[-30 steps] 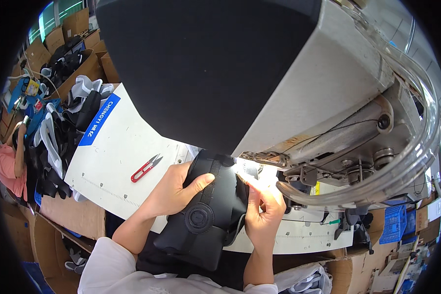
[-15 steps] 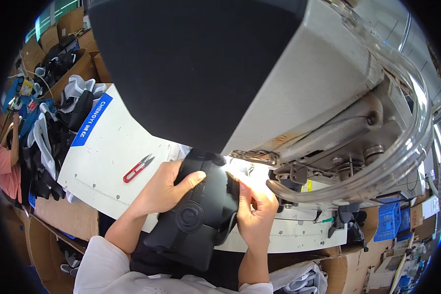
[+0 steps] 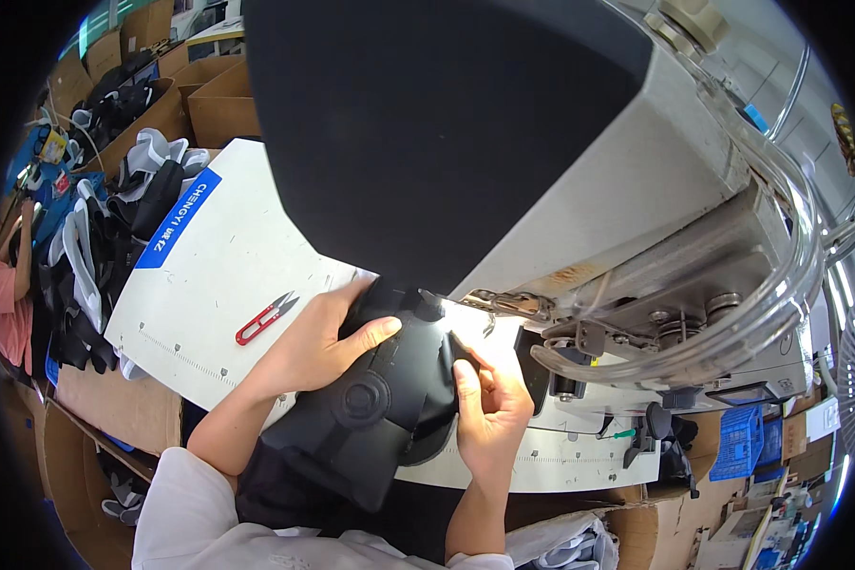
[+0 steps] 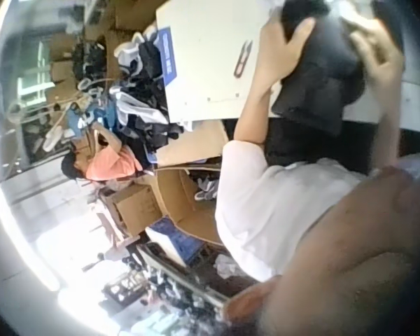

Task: The person sews fabric pieces together using a sewing machine, trims the thread with snips, and places the assembled components into a bin.

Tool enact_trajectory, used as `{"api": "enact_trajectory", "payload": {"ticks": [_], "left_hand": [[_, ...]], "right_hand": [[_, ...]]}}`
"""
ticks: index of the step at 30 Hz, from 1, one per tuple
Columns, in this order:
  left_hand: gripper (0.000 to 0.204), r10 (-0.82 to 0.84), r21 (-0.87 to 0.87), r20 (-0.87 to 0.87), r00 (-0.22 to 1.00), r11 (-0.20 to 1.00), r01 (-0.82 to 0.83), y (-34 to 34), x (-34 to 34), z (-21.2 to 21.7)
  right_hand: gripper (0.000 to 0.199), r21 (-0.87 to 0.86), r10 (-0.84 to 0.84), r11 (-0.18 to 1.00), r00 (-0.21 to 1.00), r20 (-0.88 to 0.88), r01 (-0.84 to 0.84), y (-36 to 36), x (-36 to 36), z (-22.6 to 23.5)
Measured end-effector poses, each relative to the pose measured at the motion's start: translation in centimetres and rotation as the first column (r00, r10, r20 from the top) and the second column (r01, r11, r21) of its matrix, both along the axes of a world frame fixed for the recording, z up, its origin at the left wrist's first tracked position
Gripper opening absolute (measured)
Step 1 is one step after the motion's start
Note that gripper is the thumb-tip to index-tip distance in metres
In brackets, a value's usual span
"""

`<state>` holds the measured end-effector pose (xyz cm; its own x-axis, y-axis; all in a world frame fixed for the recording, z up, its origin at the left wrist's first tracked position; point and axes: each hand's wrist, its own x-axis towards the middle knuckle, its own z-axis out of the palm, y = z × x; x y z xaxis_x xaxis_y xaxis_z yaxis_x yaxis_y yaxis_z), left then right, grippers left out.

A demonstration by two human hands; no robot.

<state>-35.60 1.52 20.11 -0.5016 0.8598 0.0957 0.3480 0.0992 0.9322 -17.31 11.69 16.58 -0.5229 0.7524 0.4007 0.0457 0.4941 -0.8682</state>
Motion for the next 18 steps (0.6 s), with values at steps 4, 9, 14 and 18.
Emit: {"api": "enact_trajectory", "payload": {"ticks": [4,9,14,18], "left_hand": [[0.078,0.228,0.228,-0.572,0.788,0.967,-0.114,-1.7,0.6,0.4],[0.091,-0.644,-0.181,-0.52,0.561,0.725,0.665,-5.4,2.2,4.3],[0.054,-0.657,-0.175,-0.561,0.503,0.688,0.704,-5.5,1.9,1.1],[0.048,-0.435,0.266,-0.416,0.799,0.782,0.564,-6.1,3.2,0.1]], "right_hand": [[0.035,-0.446,0.226,0.828,0.93,-0.291,-0.341,-0.2,1.1,0.1],[0.021,-0.387,0.175,0.878,0.941,-0.289,-0.282,-0.5,0.9,0.7],[0.017,-0.063,0.1,0.992,0.977,-0.188,-0.113,0.7,1.5,0.0],[0.021,0.225,0.111,0.967,0.993,0.039,-0.117,0.5,1.3,1.3]]}}
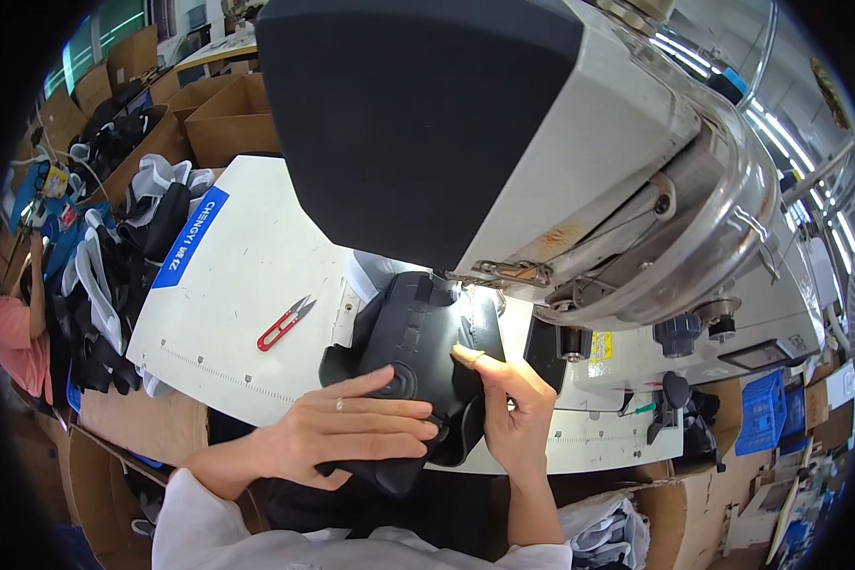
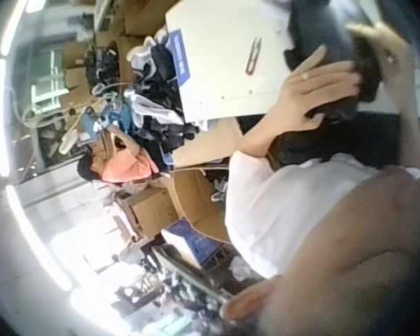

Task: The person sews fabric pieces together using a sewing machine, trims the thread with snips, and places the assembled components into a bin.

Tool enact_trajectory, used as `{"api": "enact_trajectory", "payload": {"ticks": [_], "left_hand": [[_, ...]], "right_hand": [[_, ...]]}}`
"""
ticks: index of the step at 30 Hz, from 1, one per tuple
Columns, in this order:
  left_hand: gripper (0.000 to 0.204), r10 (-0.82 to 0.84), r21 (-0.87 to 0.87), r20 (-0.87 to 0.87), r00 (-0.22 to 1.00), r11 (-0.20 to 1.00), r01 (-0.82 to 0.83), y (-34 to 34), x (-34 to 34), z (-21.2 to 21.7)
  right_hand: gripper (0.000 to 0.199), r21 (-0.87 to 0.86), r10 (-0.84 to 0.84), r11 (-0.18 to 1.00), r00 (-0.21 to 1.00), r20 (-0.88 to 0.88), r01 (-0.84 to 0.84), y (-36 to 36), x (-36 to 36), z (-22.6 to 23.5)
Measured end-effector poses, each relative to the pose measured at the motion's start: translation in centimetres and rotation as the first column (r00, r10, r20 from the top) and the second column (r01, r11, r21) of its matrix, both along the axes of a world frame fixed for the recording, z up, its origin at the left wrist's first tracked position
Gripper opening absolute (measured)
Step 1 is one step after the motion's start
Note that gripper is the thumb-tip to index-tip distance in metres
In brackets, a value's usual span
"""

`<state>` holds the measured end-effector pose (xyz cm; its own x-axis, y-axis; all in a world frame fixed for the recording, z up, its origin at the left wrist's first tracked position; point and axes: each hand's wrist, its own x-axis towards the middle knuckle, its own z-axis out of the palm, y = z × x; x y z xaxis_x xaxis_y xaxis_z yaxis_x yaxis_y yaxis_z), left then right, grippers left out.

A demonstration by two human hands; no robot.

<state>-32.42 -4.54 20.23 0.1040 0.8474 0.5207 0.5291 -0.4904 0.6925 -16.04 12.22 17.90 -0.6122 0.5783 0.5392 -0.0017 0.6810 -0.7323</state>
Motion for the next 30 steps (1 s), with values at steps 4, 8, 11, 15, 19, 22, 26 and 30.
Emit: {"api": "enact_trajectory", "payload": {"ticks": [4,8,11,15,19,22,26,30], "left_hand": [[0.03,0.114,0.302,-0.063,0.992,0.949,-0.09,0.1,0.6,-0.8],[0.03,0.139,0.355,-0.087,0.986,0.93,-0.1,0.4,1.5,-1.0],[0.032,0.142,0.321,-0.067,0.988,0.94,-0.114,0.4,1.2,-0.8],[0.036,0.102,0.303,-0.072,0.992,0.95,-0.075,1.4,1.0,-0.9],[0.042,0.128,0.322,-0.036,0.991,0.94,-0.11,1.8,0.8,-0.8],[0.044,0.141,0.319,-0.033,0.989,0.94,-0.123,2.1,0.4,-1.0],[0.037,0.154,0.313,-0.04,0.987,0.94,-0.134,2.6,0.0,-1.2],[0.039,0.113,0.132,-0.086,0.99,0.986,-0.101,2.5,-0.5,0.0]], "right_hand": [[0.024,0.07,-0.018,0.997,0.995,0.099,0.011,-0.6,-0.2,0.8],[0.024,0.068,-0.016,0.998,0.997,0.074,0.011,-0.3,-0.3,0.7],[0.024,0.052,-0.012,0.999,0.994,0.107,0.007,-0.2,-0.7,1.2],[0.023,-0.012,-0.052,0.999,0.996,0.077,0.053,0.3,-0.8,1.5],[0.021,-0.059,-0.051,0.996,0.979,0.198,0.064,1.0,-0.9,1.5],[0.019,-0.097,-0.052,0.992,0.974,0.222,0.075,1.5,-1.0,0.9],[0.023,-0.574,0.117,0.819,0.986,0.115,-0.03,2.4,-0.5,0.6],[0.024,-0.607,0.37,0.752,0.927,0.064,-0.258,3.7,1.1,0.1]]}}
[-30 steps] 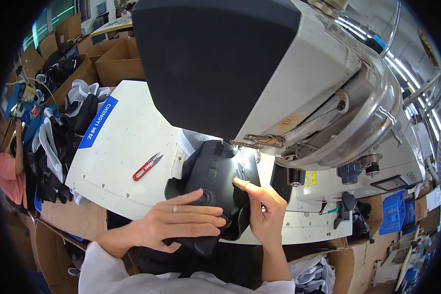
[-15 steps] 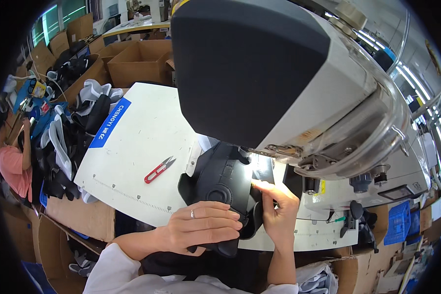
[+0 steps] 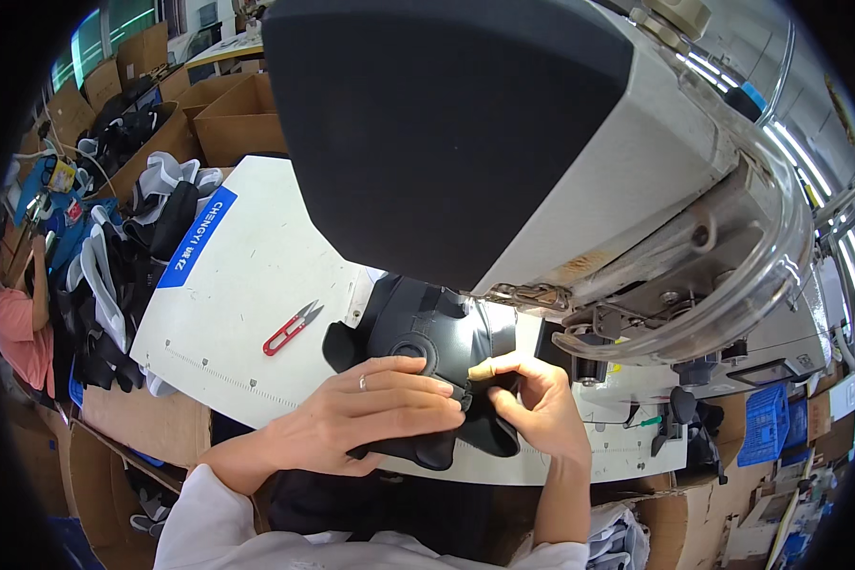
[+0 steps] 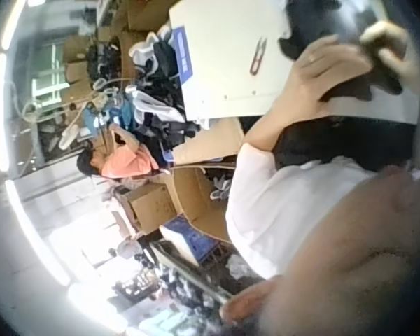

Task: The person sews fabric pieces together using a sewing machine, trims the thread with snips, and places the assembled components into a bin.

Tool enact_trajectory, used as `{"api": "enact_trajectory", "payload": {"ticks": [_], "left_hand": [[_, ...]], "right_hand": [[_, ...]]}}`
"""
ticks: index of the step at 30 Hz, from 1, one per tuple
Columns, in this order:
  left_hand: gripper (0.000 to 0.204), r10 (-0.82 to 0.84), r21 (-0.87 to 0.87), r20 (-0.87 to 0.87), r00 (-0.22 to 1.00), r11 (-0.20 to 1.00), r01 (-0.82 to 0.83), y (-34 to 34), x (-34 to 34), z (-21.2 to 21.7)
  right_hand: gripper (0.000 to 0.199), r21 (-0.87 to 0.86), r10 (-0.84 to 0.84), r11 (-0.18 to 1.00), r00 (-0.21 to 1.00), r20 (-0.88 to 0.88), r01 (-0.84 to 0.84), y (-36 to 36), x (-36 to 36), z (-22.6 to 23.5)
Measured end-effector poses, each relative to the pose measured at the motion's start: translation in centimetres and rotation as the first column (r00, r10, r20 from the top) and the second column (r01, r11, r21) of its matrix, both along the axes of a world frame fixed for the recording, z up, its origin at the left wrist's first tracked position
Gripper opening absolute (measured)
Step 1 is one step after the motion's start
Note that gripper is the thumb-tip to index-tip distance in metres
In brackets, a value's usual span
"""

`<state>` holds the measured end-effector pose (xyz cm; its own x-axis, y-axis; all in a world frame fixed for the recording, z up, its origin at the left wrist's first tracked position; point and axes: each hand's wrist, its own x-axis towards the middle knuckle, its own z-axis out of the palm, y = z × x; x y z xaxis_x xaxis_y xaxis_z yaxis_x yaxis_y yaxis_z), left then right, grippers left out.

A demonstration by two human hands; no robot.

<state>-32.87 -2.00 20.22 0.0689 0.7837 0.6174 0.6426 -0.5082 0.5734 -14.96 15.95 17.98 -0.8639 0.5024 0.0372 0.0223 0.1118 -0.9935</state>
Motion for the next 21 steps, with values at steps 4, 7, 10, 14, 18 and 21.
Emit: {"api": "enact_trajectory", "payload": {"ticks": [4,7,10,14,18,21], "left_hand": [[0.046,-0.03,-0.196,-0.009,0.999,0.98,0.028,-0.2,-0.1,1.8],[0.046,-0.047,-0.165,0.048,0.998,0.985,0.054,0.0,-0.8,2.0],[0.033,0.036,-0.006,0.256,0.966,0.999,-0.035,0.2,0.3,0.6],[0.03,0.094,0.096,0.305,0.948,0.987,-0.128,0.2,0.7,-0.3],[0.036,0.067,0.089,0.224,0.972,0.992,-0.089,0.3,0.6,-0.4],[0.036,0.043,0.085,0.195,0.98,0.994,-0.061,0.2,0.7,-0.2]], "right_hand": [[0.023,0.165,-0.04,0.985,0.999,-0.021,0.043,-0.5,0.4,-0.4],[0.025,0.155,-0.152,0.97,0.964,-0.216,0.187,-1.0,-0.2,-1.7],[0.029,0.443,-0.063,0.875,0.955,-0.291,0.193,-1.2,-0.8,-0.5],[0.04,0.637,0.032,0.758,0.967,-0.254,0.143,-1.1,-0.8,0.5],[0.049,0.611,0.183,0.79,0.968,-0.171,-0.041,-0.2,-0.7,1.0],[0.046,0.631,0.233,0.754,0.972,-0.002,-0.18,0.7,0.0,2.4]]}}
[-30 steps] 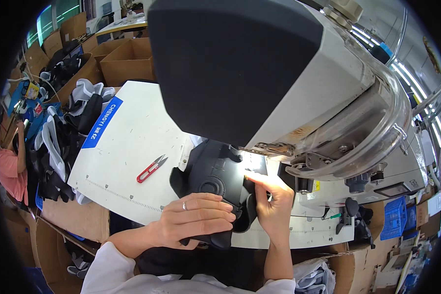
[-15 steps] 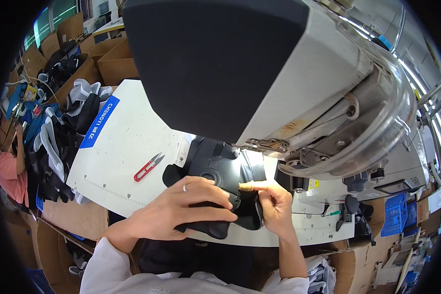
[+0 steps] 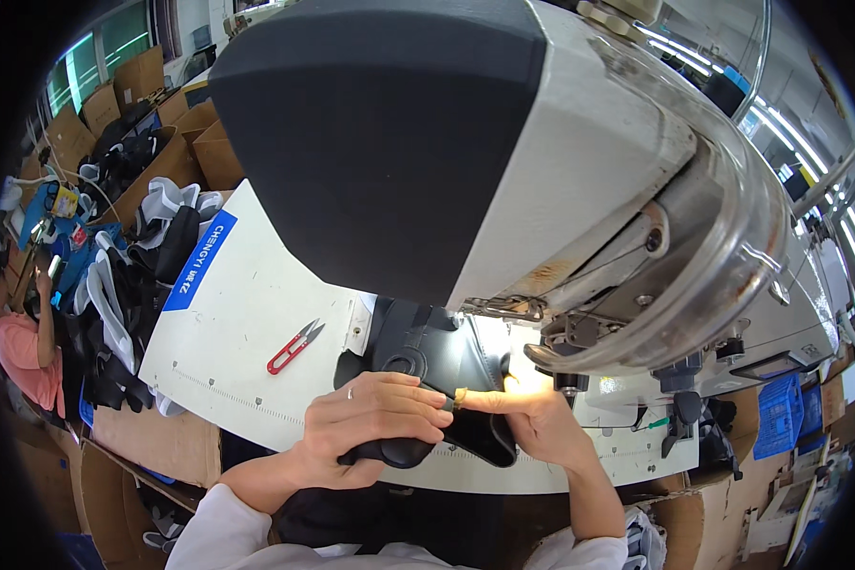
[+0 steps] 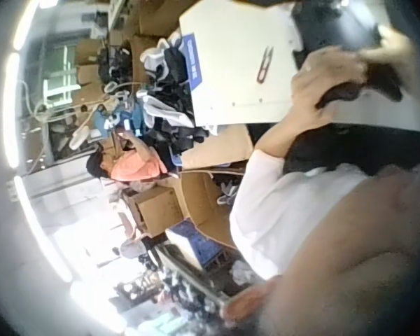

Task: The person sews fabric pieces together using a sewing machine, trims the thread with snips, and places the assembled components into a bin.

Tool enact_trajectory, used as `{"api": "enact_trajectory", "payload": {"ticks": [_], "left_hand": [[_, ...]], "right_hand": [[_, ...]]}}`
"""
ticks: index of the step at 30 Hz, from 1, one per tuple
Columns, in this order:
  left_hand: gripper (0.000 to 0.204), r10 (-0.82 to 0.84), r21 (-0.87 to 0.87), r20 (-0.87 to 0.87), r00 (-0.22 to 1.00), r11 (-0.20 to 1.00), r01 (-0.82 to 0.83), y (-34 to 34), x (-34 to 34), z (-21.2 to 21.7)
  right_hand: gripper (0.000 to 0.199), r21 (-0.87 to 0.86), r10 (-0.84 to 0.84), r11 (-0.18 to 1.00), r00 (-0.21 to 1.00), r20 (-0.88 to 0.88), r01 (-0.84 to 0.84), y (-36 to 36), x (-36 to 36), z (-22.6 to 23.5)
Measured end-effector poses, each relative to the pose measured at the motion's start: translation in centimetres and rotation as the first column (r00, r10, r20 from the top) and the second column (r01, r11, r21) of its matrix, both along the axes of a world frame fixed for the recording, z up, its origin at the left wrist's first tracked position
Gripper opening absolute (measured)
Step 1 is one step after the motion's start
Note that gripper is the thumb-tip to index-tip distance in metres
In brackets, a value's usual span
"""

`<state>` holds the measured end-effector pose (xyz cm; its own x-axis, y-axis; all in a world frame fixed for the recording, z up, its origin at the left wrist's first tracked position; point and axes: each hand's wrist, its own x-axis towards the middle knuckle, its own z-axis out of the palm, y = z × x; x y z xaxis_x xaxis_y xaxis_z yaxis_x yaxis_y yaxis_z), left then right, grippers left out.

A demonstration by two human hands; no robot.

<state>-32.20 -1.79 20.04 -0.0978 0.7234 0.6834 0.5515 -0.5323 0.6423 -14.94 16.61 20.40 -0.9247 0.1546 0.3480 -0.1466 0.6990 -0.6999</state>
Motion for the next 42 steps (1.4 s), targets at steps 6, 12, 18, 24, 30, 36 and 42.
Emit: {"api": "enact_trajectory", "payload": {"ticks": [6,12,18,24,30,36,42], "left_hand": [[0.038,-0.018,-0.012,-0.053,0.998,1.0,0.017,0.4,-0.1,-0.2],[0.04,0.005,-0.018,-0.053,0.999,1.0,-0.005,0.8,-0.5,-0.1],[0.043,0.071,0.0,-0.093,0.993,0.997,-0.072,1.6,-0.6,-0.2],[0.047,0.109,0.038,-0.107,0.988,0.994,-0.105,2.5,-0.8,-0.5],[0.046,0.093,0.017,-0.156,0.983,0.996,-0.091,2.6,-1.6,-0.5],[0.045,0.094,0.026,-0.144,0.985,0.995,-0.091,3.1,-2.1,-0.8],[0.043,0.083,0.036,-0.119,0.989,0.996,-0.08,4.0,-2.7,-1.1]], "right_hand": [[0.035,0.016,-0.137,0.99,0.941,0.309,0.139,1.3,1.5,-2.5],[0.02,-0.032,-0.239,0.969,0.962,0.132,0.245,1.9,0.7,-4.1],[0.025,0.26,-0.382,0.894,0.924,0.015,0.366,1.9,-0.1,-2.9],[0.015,0.313,-0.404,0.84,0.896,-0.185,0.443,3.3,-0.4,-4.0],[0.012,0.785,-0.36,0.499,0.912,-0.198,0.367,3.3,-0.3,-3.4],[0.015,0.843,-0.452,0.401,0.878,-0.158,0.359,4.1,-0.3,-3.8],[0.014,0.674,-0.433,0.644,0.898,-0.07,0.363,8.9,1.2,-9.4]]}}
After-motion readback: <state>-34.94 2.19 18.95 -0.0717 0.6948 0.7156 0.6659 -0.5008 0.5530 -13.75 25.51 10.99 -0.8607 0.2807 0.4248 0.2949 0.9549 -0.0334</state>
